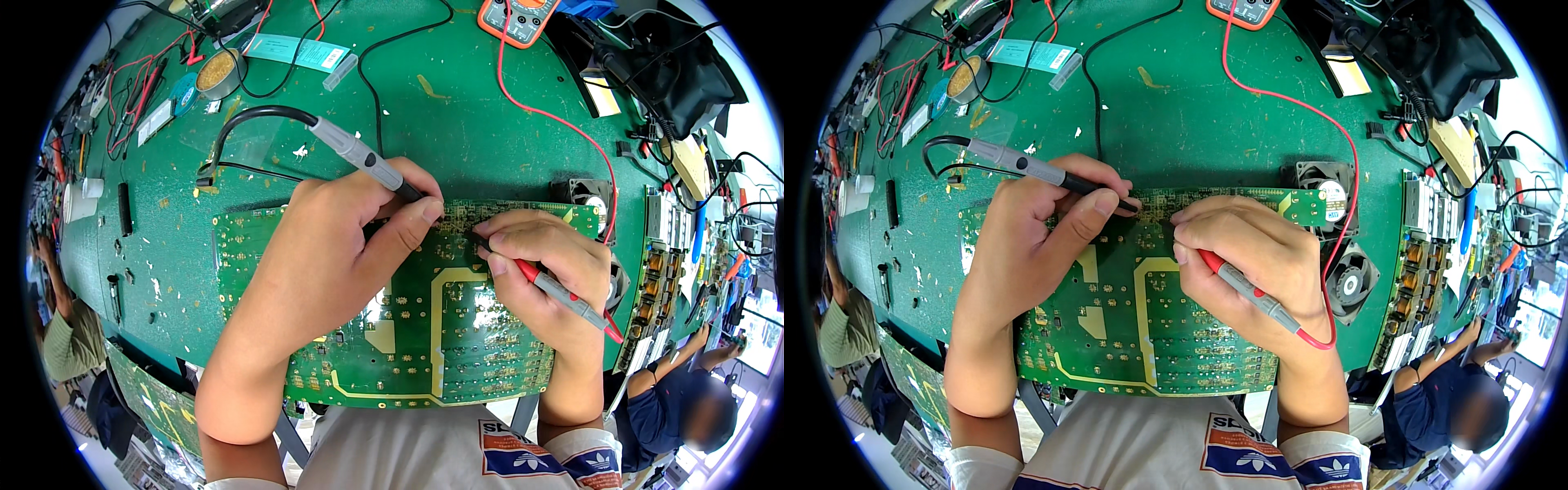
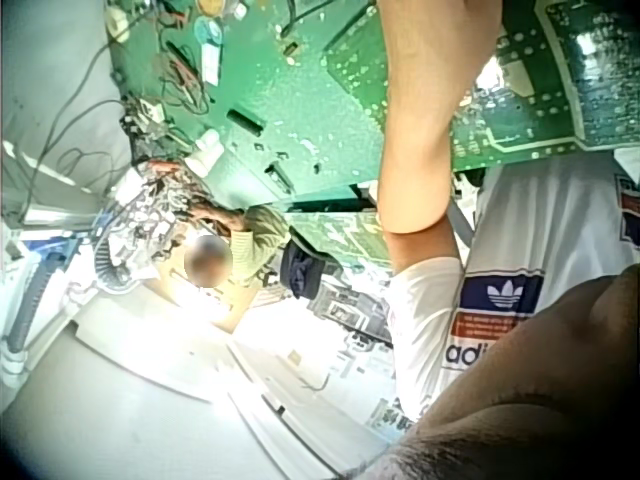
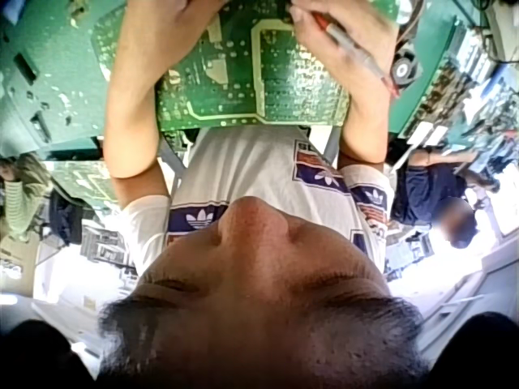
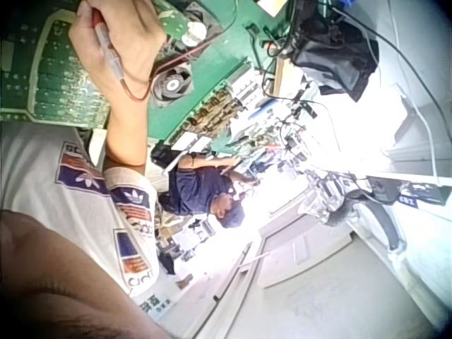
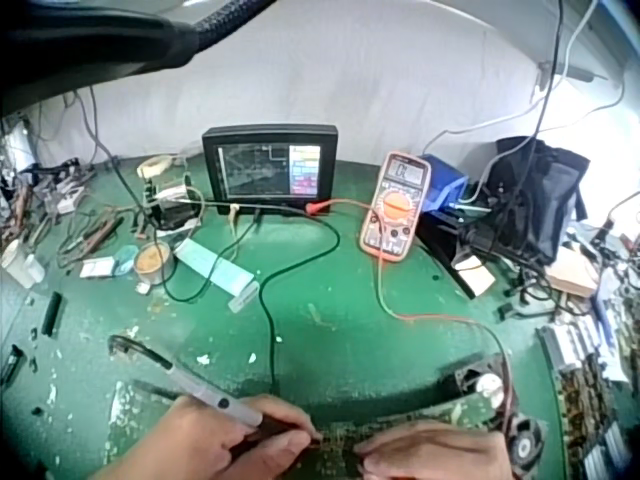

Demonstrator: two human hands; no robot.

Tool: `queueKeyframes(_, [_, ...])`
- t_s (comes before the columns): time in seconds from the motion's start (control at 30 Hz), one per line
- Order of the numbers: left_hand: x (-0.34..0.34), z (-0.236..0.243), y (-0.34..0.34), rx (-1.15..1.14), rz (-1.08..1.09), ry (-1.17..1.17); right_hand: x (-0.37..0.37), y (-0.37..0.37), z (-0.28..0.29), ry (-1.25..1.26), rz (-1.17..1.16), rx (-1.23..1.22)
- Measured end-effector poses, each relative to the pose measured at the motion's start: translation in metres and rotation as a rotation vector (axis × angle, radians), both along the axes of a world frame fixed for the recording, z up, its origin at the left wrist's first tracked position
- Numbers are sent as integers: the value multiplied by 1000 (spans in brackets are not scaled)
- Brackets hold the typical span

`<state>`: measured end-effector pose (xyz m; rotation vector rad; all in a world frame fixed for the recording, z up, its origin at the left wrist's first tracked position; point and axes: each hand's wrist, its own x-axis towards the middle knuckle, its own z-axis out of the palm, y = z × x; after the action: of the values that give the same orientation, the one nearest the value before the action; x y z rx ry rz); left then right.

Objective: The person uses two multimeter probes to touch various points on a green circuit board on a workbench.

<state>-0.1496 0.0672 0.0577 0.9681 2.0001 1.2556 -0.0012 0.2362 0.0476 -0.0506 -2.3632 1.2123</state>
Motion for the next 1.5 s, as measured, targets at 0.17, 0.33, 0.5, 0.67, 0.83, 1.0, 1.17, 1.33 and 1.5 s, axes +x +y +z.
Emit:
queueKeyframes(0.17, [0, 0, 0, 4, -1, -16, 0, -1, 0, -5, -5, 18])
queueKeyframes(0.33, [1, -4, -2, 49, 8, -33, -1, -5, 7, -59, -11, 6])
queueKeyframes(0.5, [2, -4, -1, 75, 9, -19, -1, -6, 12, -82, 0, -3])
queueKeyframes(0.67, [1, -2, -1, 87, -3, 20, 0, -6, 12, -84, 7, 0])
queueKeyframes(0.83, [2, -3, 0, 97, 0, 29, -1, -6, 13, -87, 14, 17])
queueKeyframes(1.0, [2, -1, 0, 82, -2, 23, 0, -5, 12, -76, 7, 8])
queueKeyframes(1.17, [2, -2, 0, 85, 2, 26, 0, -4, 8, -57, 12, -1])
queueKeyframes(1.33, [3, 1, 0, 69, 7, -24, -1, -4, 7, -33, 15, -18])
queueKeyframes(1.5, [1, -1, -2, 60, -20, 4, -1, -5, 5, -39, 10, -19])
